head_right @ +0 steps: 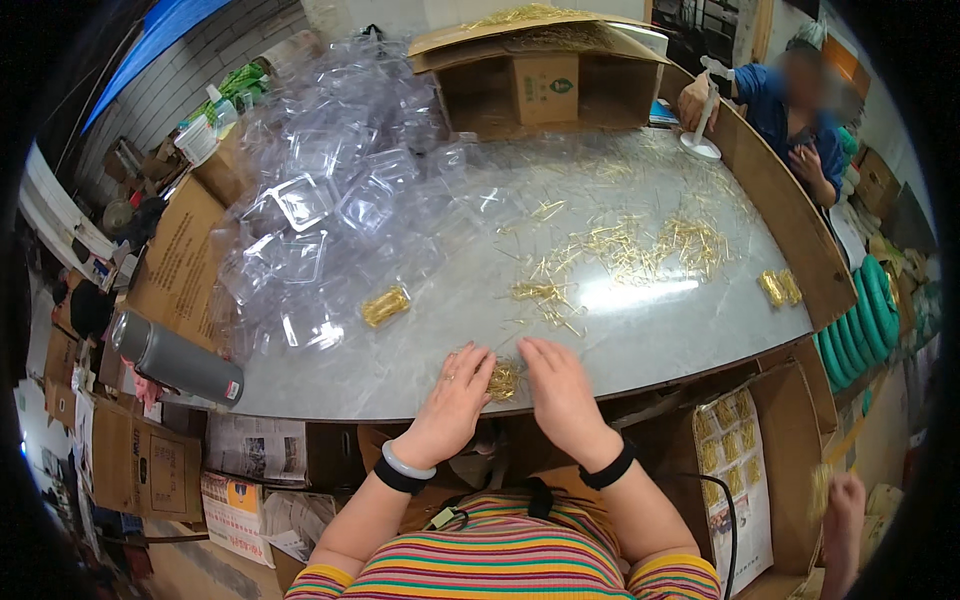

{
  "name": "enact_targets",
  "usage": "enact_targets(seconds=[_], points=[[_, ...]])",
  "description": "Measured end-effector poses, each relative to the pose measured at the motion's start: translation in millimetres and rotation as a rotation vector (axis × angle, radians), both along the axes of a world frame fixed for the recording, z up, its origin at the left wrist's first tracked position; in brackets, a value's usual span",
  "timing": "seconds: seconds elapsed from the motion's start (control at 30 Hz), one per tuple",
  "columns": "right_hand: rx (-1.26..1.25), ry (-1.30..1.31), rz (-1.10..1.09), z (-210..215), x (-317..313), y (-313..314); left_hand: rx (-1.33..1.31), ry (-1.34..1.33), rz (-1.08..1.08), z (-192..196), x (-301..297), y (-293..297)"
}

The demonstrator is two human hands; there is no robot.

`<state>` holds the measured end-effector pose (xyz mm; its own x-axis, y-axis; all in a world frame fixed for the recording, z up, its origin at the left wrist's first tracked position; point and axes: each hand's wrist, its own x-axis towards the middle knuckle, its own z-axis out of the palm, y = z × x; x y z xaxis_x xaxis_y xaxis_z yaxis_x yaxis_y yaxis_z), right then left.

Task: Manually counting and placing gold-colored metal clips into clear plastic trays and then into a shipping box.

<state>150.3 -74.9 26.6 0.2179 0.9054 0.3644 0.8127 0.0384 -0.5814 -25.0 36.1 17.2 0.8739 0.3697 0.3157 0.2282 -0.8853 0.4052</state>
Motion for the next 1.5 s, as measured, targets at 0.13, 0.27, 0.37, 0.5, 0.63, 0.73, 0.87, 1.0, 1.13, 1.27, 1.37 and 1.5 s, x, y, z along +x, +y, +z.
enact_targets(seconds=[0.13, 0.27, 0.37, 0.5, 0.63, 0.73, 0.87, 1.0, 1.13, 1.27, 1.37, 1.5], points=[[0.006, -0.242, -0.004, -3.8, -11.9, 10.4, 0.025, 0.019, 0.047, -0.2, 0.6, -2.8], [0.017, -0.227, -0.015, -8.9, -8.2, 15.0, 0.095, 0.072, 0.095, 5.1, 0.6, -2.5], [0.014, -0.104, -0.028, -4.8, -7.7, 9.5, 0.036, 0.078, 0.071, 2.8, -0.2, -0.1], [0.07, -0.135, -0.029, 3.3, -8.0, 4.8, -0.026, 0.033, 0.063, 1.6, -4.4, 0.2], [0.047, -0.145, 0.039, 0.7, -17.3, 1.6, -0.037, 0.025, 0.056, -0.9, -2.0, -2.2], [0.041, -0.11, 0.055, -7.1, -31.8, 8.2, -0.091, 0.007, 0.065, 0.4, 0.7, -3.9], [0.051, 0.027, -0.004, -5.3, -33.7, 12.5, -0.18, -0.019, 0.056, 6.3, -0.2, -1.5], [0.12, -0.147, -0.008, -15.0, -24.5, 12.0, -0.085, 0.012, 0.044, 7.0, -0.3, -2.6], [0.009, -0.194, -0.039, -11.4, -19.0, 17.0, -0.033, 0.041, 0.032, 3.7, 0.6, -1.5], [0.023, -0.183, -0.011, -11.0, -25.9, 19.5, -0.06, 0.05, 0.031, 0.1, -3.9, 2.0], [0.08, -0.191, 0.052, -15.5, -27.7, 19.4, -0.098, 0.055, 0.055, -2.5, -4.1, 1.5], [0.093, -0.137, 0.058, -12.2, -23.2, 20.6, -0.193, 0.069, 0.076, 1.1, 0.6, -1.4]])
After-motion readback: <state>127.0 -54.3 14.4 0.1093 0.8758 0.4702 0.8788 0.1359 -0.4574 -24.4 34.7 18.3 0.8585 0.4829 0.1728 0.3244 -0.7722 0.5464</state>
